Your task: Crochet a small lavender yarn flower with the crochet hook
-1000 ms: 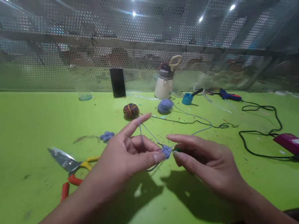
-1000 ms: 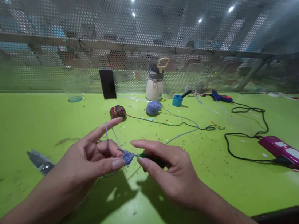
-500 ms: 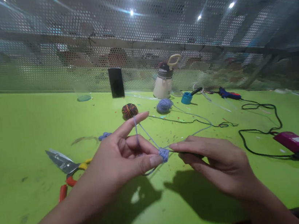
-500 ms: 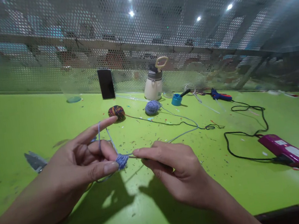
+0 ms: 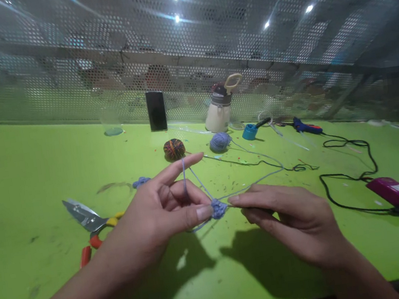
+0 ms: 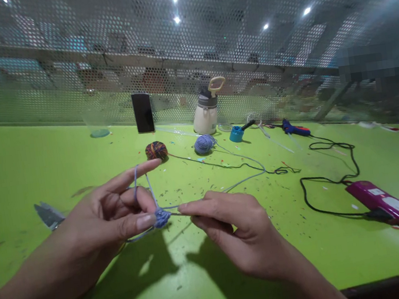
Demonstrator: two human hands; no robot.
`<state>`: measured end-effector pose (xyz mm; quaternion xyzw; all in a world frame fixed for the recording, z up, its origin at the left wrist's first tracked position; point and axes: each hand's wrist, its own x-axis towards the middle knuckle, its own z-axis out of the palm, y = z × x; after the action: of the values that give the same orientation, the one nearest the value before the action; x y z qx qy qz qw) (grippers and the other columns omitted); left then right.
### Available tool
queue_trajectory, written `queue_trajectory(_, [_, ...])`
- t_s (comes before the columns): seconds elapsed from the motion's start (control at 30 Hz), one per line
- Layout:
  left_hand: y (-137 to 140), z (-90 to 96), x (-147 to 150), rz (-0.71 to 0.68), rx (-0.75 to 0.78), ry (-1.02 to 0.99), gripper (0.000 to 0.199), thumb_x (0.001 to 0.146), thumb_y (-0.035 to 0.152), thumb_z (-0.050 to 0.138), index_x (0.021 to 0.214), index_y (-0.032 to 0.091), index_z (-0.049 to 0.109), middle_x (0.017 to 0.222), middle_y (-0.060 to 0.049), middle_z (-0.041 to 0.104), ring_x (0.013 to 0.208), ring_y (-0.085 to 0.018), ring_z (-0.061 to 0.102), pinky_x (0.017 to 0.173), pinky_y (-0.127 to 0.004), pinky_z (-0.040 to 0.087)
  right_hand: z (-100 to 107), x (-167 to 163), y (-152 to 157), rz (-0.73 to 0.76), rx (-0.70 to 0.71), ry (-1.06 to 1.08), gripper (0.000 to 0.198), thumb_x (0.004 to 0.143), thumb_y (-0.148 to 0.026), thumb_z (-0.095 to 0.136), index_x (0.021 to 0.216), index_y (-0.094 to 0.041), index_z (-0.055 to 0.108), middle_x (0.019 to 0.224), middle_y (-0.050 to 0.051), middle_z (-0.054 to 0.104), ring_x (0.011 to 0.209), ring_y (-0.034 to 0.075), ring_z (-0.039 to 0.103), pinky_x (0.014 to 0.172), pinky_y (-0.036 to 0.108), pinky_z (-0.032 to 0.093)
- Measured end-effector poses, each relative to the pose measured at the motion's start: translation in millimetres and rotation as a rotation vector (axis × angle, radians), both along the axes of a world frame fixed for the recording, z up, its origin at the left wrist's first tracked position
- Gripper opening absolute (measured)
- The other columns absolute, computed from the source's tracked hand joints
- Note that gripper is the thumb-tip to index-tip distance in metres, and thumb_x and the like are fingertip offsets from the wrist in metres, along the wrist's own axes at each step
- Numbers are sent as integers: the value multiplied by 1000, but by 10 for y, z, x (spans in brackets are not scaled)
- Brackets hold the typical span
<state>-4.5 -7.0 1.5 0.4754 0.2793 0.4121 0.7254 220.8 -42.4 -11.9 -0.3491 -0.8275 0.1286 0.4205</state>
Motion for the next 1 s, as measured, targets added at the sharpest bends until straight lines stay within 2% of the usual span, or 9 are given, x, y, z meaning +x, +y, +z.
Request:
queue_trajectory(0.2, [-5,21,23,0,-9,26,76,73,10,80,139,22,46,72,3,69,65,-8,60,63,-18,45,-20,-25,1,-31,-27,40,29,86,-6,62,108,-24,70,77,1,71,68,13,64,56,24,45])
queue_trajectory(0.33, [-10,-4,29,12,-16,43,66,75,12,79,134,25,53,72,4,67,67,-7,57,65,-19,45,-29,-50,5,-9,-115,120,30,86,-6,63,106,-27,72,71,-2,67,62,10,60,56,22,45])
queue_trajectory(0.5, [-10,-48,38,-5,25,54,46,78,14,77,120,28,65,74,6,64,68,-7,56,69,-20,44,-110,-64,14,34,-364,298,31,86,-11,67,104,-35,74,76,-3,69,60,8,56,53,20,41])
queue_trajectory(0.63, [-7,-42,55,-23,25,85,33,78,14,76,109,25,70,75,5,64,71,-7,58,70,-20,44,-202,-83,17,63,-602,462,21,89,-22,67,105,-33,75,62,-4,57,51,6,42,45,19,31])
queue_trajectory(0.7, [-4,-48,65,-13,32,79,29,78,14,76,105,23,71,75,5,63,71,-6,58,70,-20,44,-221,-102,10,76,-698,517,20,90,-26,66,107,-31,74,60,-4,53,50,6,39,44,19,28])
queue_trajectory(0.8, [-6,-68,79,11,62,85,37,77,15,76,112,23,68,74,5,63,71,-7,58,70,-21,45,-205,-138,0,91,-785,579,23,90,-28,67,112,-31,72,61,-4,52,49,5,39,44,18,28])
queue_trajectory(0.9, [-24,-73,97,61,115,147,55,78,17,75,129,25,57,74,5,63,70,-9,56,69,-23,45,-166,-168,-1,96,-833,602,26,90,-28,67,115,-32,71,65,-4,54,50,5,42,44,18,29])
queue_trajectory(1.0, [-47,-55,121,103,166,210,65,79,18,73,138,23,48,74,4,62,69,-11,55,67,-25,45,-137,-187,2,91,-879,595,31,91,-28,66,122,-32,67,67,-4,54,48,4,41,43,18,29])
